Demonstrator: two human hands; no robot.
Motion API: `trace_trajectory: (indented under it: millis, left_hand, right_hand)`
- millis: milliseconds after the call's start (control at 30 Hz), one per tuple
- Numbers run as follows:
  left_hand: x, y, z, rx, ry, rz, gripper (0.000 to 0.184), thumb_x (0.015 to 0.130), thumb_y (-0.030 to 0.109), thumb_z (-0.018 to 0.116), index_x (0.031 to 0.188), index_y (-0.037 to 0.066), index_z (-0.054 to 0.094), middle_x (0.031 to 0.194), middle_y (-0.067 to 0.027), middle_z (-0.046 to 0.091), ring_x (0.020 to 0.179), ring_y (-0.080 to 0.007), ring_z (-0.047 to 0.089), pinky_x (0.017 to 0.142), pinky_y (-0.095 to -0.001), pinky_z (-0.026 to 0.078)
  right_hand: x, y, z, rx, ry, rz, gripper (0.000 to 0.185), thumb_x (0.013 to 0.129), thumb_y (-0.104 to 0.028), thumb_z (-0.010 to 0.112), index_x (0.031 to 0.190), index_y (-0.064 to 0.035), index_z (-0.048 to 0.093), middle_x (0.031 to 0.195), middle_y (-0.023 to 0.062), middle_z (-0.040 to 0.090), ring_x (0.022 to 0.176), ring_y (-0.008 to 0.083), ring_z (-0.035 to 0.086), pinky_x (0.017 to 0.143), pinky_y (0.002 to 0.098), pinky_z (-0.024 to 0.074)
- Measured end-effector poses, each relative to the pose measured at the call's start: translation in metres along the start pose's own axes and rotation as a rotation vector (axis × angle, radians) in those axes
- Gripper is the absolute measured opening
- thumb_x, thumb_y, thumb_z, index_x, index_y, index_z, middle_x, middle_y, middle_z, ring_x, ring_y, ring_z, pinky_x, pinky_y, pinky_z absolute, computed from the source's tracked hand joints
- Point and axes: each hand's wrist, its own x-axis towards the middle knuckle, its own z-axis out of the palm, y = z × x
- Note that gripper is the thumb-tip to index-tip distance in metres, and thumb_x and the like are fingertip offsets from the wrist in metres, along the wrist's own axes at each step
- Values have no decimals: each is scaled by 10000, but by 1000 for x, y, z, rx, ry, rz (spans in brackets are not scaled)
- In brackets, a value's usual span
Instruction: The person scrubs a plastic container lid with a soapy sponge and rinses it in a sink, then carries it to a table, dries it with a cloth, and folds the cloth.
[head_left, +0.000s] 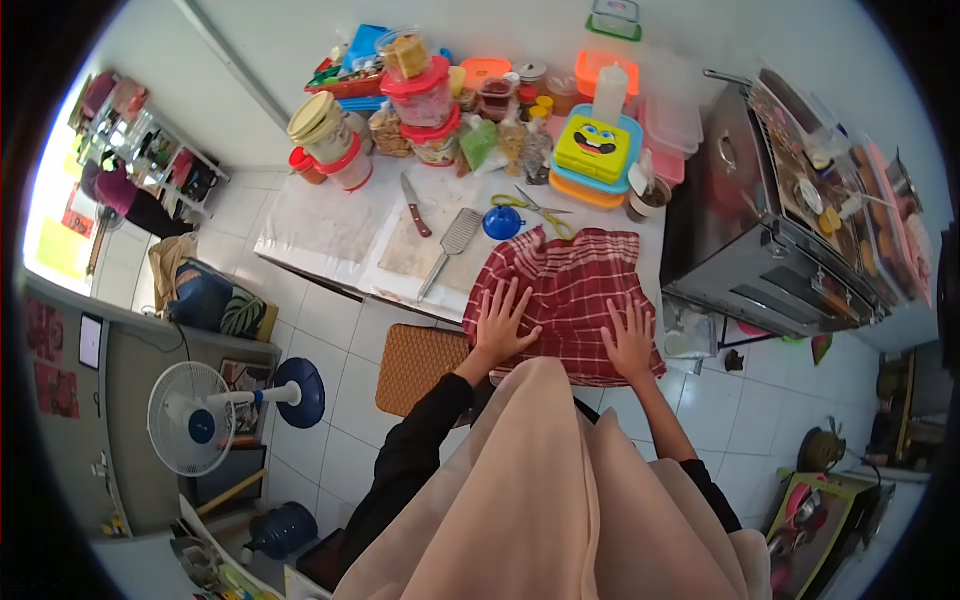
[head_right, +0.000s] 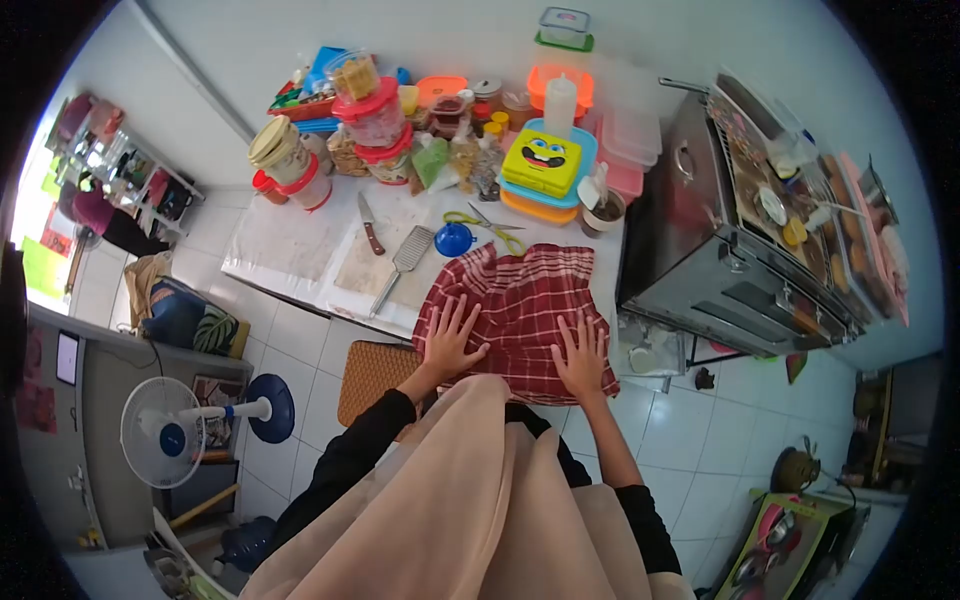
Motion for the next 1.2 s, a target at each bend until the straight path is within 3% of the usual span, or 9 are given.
trace_trajectory:
  millis: [200,367,467,633,733,833,900,1100,1200]
  left_hand:
    - [0,64,51,96,146,-272,705,811,431,502,1364,32,326,1442,-182,238,1344,-355,186,1073,-545,124]
    - [4,69,66,270,136,-201,641,840,393,476,1364,51,334,1445,-172,234,1349,-335,189,1075,-533,136]
    - [-6,29,37,-5,-61,226,597,847,392,480,1378,163,332,1453,-122,238,1358,-287,180,1086,-482,149]
    - [-5,-12,11,57,-142,418,556,840,402,487,1360,250,361,1441,-72,279,1337,-285,232,1071,-465,200]
    - [-4,15,34,78,12,-84,582,847,391,467,1376,185,340,1433,-128,283,1331,-331,238,1029,-538,246]
    - [1,48,87,307,340,-303,588,837,414,448,1333,104,393,1418,-157,300,1308,-352,273,1035,-547,222]
    - [6,63,87,316,286,-329,583,836,375,458,1323,60,394,1417,-172,296,1319,-355,252,1042,-566,189]
    - [1,31,16,-109,-18,201,554,840,369,472,1345,155,393,1423,-124,304,1332,-290,245,1062,-507,183]
    - [-11,7,-3,-92,18,11,517,851,363,487,1342,229,395,1419,-103,306,1305,-278,281,1042,-481,224]
  right_hand:
    - [3,-53,42,-144,184,314,569,853,-260,471,1374,-82,329,1416,176,296,1309,353,268,1056,515,194]
    - [3,-51,40,-176,139,175,553,861,-255,463,1365,-64,335,1408,171,309,1309,314,281,1068,477,196]
    - [-8,-8,22,38,-68,-196,526,869,-297,470,1346,-97,377,1415,154,300,1310,297,279,1075,459,188]
    - [-14,25,-18,127,-117,-191,462,874,-300,466,1330,-241,421,1425,113,302,1313,291,275,1076,466,177]
    - [-14,10,3,-48,85,90,500,867,-292,464,1357,-238,380,1432,126,284,1312,327,263,1069,488,181]
    - [-6,-20,28,-183,180,352,525,856,-278,469,1367,-207,366,1422,165,285,1307,362,258,1063,505,184]
    - [-2,-30,37,-202,204,375,547,849,-267,471,1373,-169,350,1412,200,282,1304,383,251,1062,517,176]
    - [-6,15,2,87,-123,-238,509,873,-305,468,1359,-192,371,1421,139,295,1319,316,254,1076,475,177]
    - [-11,46,-20,75,-113,-181,477,879,-312,477,1343,-240,396,1437,105,276,1323,290,255,1077,450,189]
